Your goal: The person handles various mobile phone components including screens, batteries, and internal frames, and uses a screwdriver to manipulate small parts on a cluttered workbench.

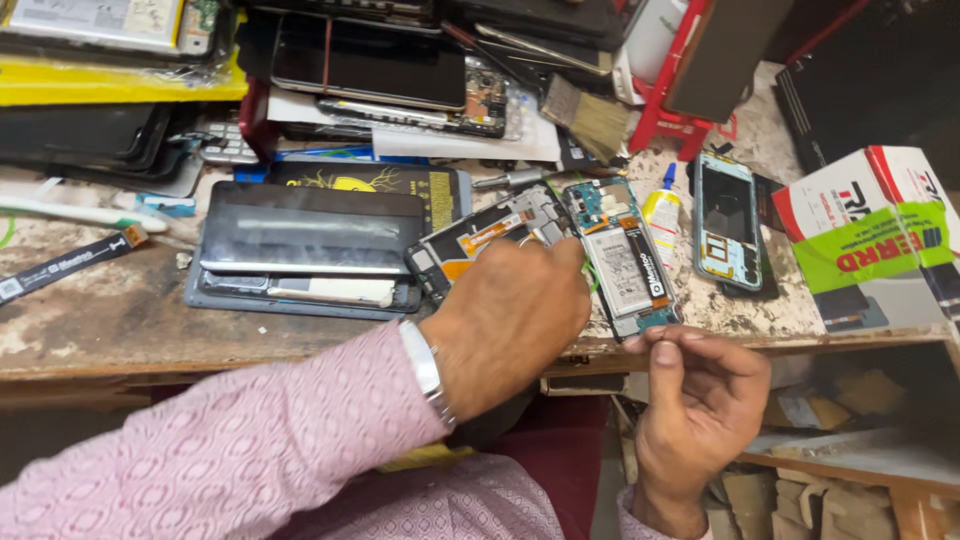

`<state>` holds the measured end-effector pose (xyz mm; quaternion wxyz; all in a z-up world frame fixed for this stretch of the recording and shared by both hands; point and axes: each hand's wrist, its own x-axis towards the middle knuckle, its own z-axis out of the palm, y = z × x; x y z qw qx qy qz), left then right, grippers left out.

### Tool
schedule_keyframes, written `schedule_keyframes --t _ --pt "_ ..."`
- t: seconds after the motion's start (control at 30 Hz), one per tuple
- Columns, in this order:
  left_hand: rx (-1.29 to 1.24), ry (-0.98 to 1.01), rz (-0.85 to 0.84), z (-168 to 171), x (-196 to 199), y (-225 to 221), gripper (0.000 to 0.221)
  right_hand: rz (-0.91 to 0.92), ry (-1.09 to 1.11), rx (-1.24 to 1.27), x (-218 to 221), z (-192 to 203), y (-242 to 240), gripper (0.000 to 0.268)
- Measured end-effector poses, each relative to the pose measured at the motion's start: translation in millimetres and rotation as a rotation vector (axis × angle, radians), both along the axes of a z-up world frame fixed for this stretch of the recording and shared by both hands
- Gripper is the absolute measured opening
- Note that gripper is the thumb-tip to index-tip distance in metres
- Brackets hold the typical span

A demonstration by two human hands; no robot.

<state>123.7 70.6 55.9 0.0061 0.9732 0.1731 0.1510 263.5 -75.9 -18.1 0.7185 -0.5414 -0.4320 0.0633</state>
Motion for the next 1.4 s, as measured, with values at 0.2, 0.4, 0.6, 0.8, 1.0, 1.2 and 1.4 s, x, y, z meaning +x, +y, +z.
schedule_keyframes --t 0.2,0.4,0.6,0.8,1.0,1.2,1.4 --pt "0.063 0.338 -0.168 5 26 7 0.009 0.008 0.061 0.017 6 -1 -6 0.022" --pt "0.135 0.437 -0.266 1 36 18 0.010 0.006 0.073 0.012 12 -3 -11 0.023" --pt "0.107 0.346 -0.354 4 35 32 0.012 -0.011 0.109 -0.010 14 -6 -14 0.023" --pt "0.004 0.199 -0.315 14 26 44 0.014 -0.014 0.110 -0.020 19 -8 -18 0.022" --pt "0.001 0.336 -0.263 18 21 43 0.010 0.021 0.089 0.010 17 -8 -17 0.023" --pt "-0.094 0.467 -0.191 25 28 38 0.012 0.021 0.112 0.021 16 -9 -18 0.022" --pt "-0.123 0.487 -0.175 24 27 37 0.013 -0.002 0.131 -0.008 14 -10 -18 0.022"
